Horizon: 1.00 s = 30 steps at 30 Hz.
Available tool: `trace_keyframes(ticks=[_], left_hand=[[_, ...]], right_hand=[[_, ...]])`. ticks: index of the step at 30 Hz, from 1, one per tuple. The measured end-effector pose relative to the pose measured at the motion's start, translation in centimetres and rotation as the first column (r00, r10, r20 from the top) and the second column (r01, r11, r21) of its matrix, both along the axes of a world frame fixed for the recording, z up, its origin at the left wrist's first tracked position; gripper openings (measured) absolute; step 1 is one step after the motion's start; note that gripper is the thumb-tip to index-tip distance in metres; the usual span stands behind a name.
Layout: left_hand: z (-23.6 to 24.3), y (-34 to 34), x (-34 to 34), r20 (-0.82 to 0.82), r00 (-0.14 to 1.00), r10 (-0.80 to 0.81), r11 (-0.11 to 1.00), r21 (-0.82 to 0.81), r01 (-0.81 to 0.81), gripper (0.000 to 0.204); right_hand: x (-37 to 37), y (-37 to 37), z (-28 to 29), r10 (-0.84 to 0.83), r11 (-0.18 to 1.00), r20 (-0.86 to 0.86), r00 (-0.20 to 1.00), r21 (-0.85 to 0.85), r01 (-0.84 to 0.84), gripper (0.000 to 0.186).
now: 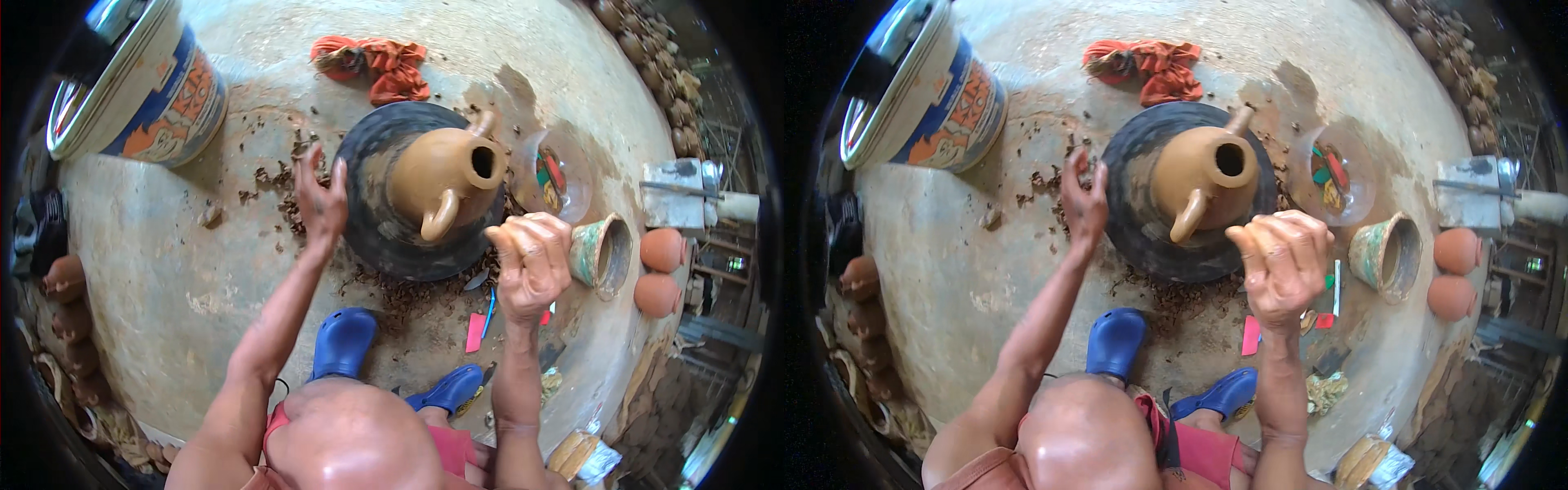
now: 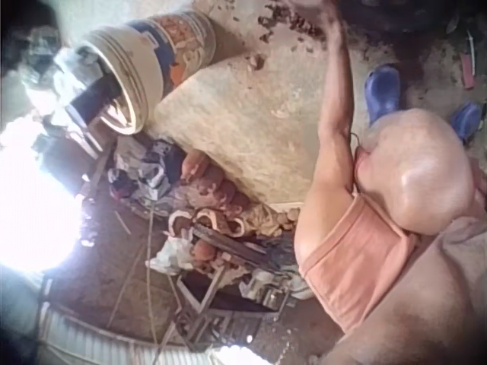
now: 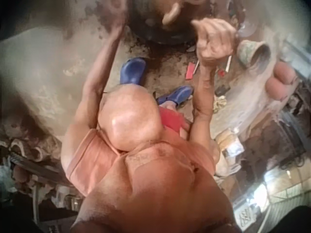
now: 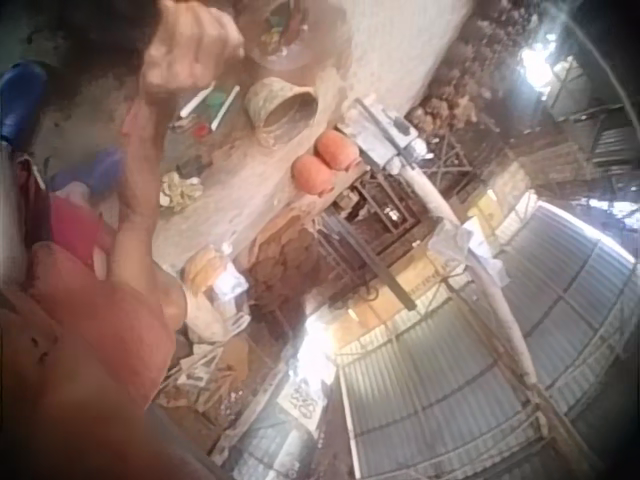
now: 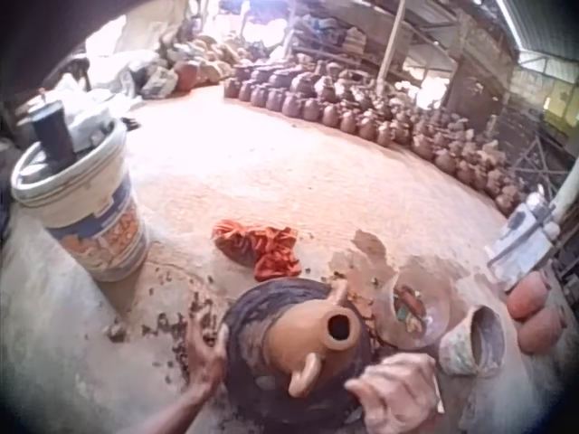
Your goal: The person uses various tools to refine and smooth the surface of a clay pot while it rotates on a manual wheel.
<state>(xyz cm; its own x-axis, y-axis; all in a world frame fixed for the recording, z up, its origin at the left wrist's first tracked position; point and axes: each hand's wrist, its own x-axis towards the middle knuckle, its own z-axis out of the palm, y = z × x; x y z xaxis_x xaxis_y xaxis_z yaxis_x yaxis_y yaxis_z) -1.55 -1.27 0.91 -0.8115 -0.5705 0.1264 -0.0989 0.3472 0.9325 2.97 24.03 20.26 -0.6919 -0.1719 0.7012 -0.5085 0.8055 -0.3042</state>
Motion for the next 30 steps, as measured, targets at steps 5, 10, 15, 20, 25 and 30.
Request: trace_keyframes(ticks=[5,10,15,20,25,30], left_hand=[[-1.4,2.6,8.2,0.116,0.992,-0.058,0.985,0.171,0.037,0.066],[-1.8,4.3,5.5,0.031,0.999,0.015,0.997,0.075,-0.017,0.068],[-1.8,2.1,2.4,-0.056,0.995,-0.088,0.992,0.087,0.093,0.062],[-2.8,0.6,0.7,-0.063,0.987,-0.150,0.987,0.048,0.153,0.062],[-3.2,-0.5,-0.1,-0.079,0.980,-0.185,0.980,0.055,0.190,0.061],[-2.9,-0.3,-1.3,-0.104,0.968,-0.228,0.968,0.078,0.237,0.061]], right_hand=[[-2.3,-4.9,0.6,0.259,0.834,0.000,0.966,0.504,-0.223,0.050],[-5.1,-8.4,-1.8,0.247,0.676,0.018,0.969,0.713,-0.186,0.048],[-6.7,-10.1,-1.4,0.272,0.643,-0.077,0.959,0.757,-0.121,0.025],[-9.3,-9.7,2.0,0.010,0.730,0.061,0.998,0.682,-0.049,0.028],[-7.7,-11.9,1.9,0.200,0.616,0.055,0.978,0.769,-0.170,0.036],[-9.1,-11.4,0.5,0.263,0.533,0.093,0.960,0.816,-0.225,0.024]])
